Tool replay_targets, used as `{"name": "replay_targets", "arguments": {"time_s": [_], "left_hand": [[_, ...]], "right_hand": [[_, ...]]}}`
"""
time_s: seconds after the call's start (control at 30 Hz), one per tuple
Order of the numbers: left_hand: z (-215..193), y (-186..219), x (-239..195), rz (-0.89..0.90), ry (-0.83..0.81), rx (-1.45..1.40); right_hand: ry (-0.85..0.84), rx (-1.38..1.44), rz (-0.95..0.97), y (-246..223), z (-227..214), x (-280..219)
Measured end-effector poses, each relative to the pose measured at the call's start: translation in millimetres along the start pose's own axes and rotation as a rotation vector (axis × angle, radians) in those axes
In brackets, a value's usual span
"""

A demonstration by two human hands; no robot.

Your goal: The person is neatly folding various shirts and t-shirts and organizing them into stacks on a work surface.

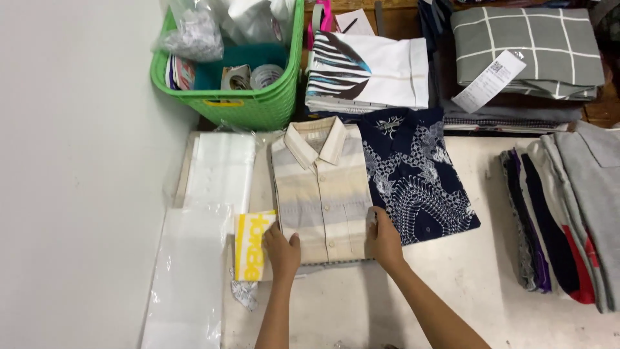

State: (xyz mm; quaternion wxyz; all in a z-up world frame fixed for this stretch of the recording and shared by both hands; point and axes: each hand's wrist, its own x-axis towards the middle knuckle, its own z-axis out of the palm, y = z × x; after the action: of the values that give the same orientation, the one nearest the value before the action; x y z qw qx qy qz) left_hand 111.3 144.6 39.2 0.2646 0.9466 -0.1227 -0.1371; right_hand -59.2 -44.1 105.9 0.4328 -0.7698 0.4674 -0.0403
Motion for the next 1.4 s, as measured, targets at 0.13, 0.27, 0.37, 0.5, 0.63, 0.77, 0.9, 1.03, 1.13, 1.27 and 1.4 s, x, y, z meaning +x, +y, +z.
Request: {"name": "replay_targets", "arguments": {"time_s": [0.13, 0.27, 0.37, 0.5, 0.63, 0.77, 0.9, 1.03, 1.13, 1.27, 1.4], "left_hand": [[6.4, -3.7, 5.5, -0.056, -0.052, -0.003], [-14.4, 1.7, 0.8, -0.135, -0.213, -0.202], [-11.2, -12.0, -10.4, -0.202, -0.310, -0.213], [-38.4, 20.0, -21.4, -0.172, -0.375, -0.417], [-96.8, 42.6, -27.1, -0.322, -0.420, -0.546], [-111.1, 7.2, -50.7, -0.369, -0.420, -0.404], [-112.4, -51.7, -77.0, -0.336, -0.524, -0.273], [-117.6, -56.8, -74.6, -0.315, -0.538, -0.308], [-127.4, -14.2, -66.3, -0.332, -0.459, -0.440], [-124.5, 0.1, -50.2, -0.441, -0.530, -0.495], [-150.8, 20.6, -46.1, -0.557, -0.600, -0.569]], "right_hand": [[-0.060, 0.068, 0.020, -1.7, -7.0, 2.5], [-0.095, 0.067, -0.022, 4.4, -12.3, 2.2], [-0.154, 0.002, -0.044, 15.1, -12.3, -8.7], [-0.039, -0.907, -0.140, 43.3, -33.9, -6.3], [0.151, -1.227, -0.246, 132.9, -30.9, 18.6], [-0.043, -1.284, -0.461, 140.3, -38.7, -13.8], [-0.178, -1.205, -0.423, 217.5, 12.8, -71.4], [-0.331, -1.065, -0.341, 123.8, -7.2, -88.9], [-0.394, -0.117, 0.006, 29.3, -8.8, -99.3], [-0.278, 0.498, 0.443, -7.0, 12.9, -88.6], [-0.404, 0.509, 0.532, 8.2, 30.0, -58.1]]}}
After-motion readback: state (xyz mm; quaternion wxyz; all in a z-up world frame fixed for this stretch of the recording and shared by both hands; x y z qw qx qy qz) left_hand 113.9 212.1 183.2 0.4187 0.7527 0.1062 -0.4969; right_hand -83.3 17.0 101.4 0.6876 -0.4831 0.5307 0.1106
